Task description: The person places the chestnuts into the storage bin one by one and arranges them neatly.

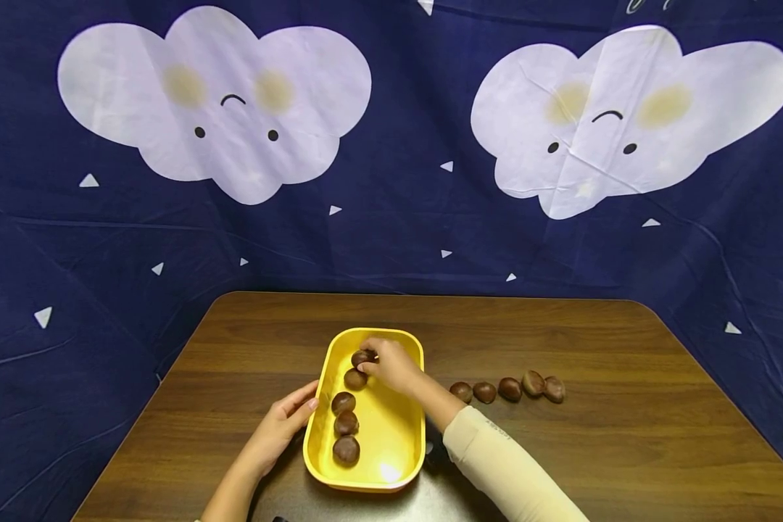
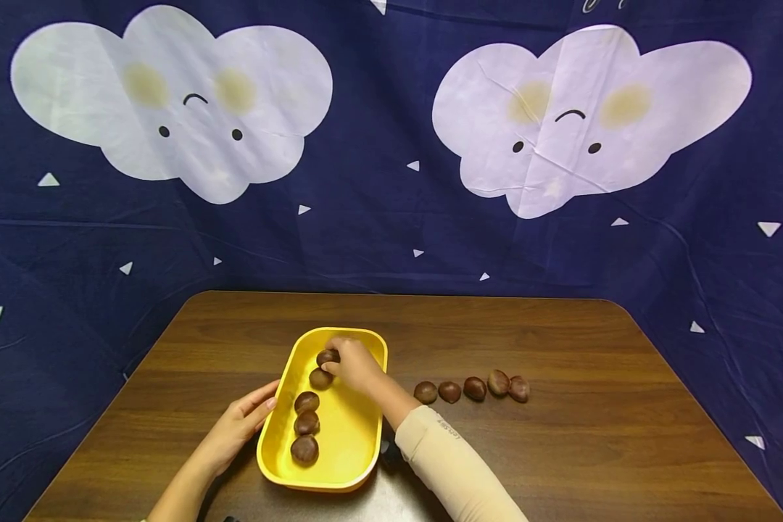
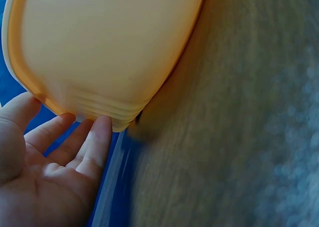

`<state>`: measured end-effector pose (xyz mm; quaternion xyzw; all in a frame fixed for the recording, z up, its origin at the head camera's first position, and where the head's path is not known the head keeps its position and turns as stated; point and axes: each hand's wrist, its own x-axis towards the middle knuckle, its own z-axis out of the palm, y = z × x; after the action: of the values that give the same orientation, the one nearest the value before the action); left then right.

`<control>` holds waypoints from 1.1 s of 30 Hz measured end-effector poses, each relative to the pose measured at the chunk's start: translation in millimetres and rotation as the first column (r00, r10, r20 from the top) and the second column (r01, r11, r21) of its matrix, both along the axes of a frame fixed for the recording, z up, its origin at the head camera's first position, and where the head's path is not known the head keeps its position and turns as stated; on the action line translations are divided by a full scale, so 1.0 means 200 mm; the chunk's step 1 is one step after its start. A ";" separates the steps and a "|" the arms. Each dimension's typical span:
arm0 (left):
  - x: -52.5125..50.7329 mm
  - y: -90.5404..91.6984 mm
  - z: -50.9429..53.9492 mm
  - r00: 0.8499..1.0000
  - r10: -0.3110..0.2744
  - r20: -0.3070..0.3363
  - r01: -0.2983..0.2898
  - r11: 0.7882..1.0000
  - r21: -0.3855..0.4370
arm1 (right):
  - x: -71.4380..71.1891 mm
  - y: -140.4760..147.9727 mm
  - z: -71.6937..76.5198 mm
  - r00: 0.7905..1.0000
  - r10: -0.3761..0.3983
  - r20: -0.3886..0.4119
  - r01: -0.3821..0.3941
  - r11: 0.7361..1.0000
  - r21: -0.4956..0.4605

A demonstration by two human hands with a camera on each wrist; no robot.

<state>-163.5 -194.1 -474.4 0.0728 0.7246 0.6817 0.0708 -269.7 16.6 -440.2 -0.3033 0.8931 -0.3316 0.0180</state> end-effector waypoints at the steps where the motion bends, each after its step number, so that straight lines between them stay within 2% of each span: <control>1: 0.00 0.00 0.00 1.000 0.000 -0.002 0.000 1.000 -0.002 | 0.00 0.00 0.00 1.000 0.000 0.010 0.000 1.000 -0.004; 13: 0.00 0.00 -0.01 1.000 -0.002 0.008 0.002 1.000 0.008 | 0.00 -0.01 -0.02 0.992 0.040 0.117 -0.042 0.999 0.014; 21: 0.00 0.00 -0.01 1.000 -0.002 0.010 0.002 1.000 0.012 | 0.02 -0.01 -0.01 0.993 0.042 0.115 -0.041 0.999 -0.012; 33: 0.00 0.00 0.00 1.000 -0.008 0.005 0.008 1.000 0.003 | 0.01 0.02 0.02 0.992 0.069 0.101 -0.055 0.990 -0.134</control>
<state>-163.8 -194.3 -475.4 0.0740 0.7230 0.6828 0.0751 -267.5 20.2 -435.9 -0.3134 0.8575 -0.4042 0.0556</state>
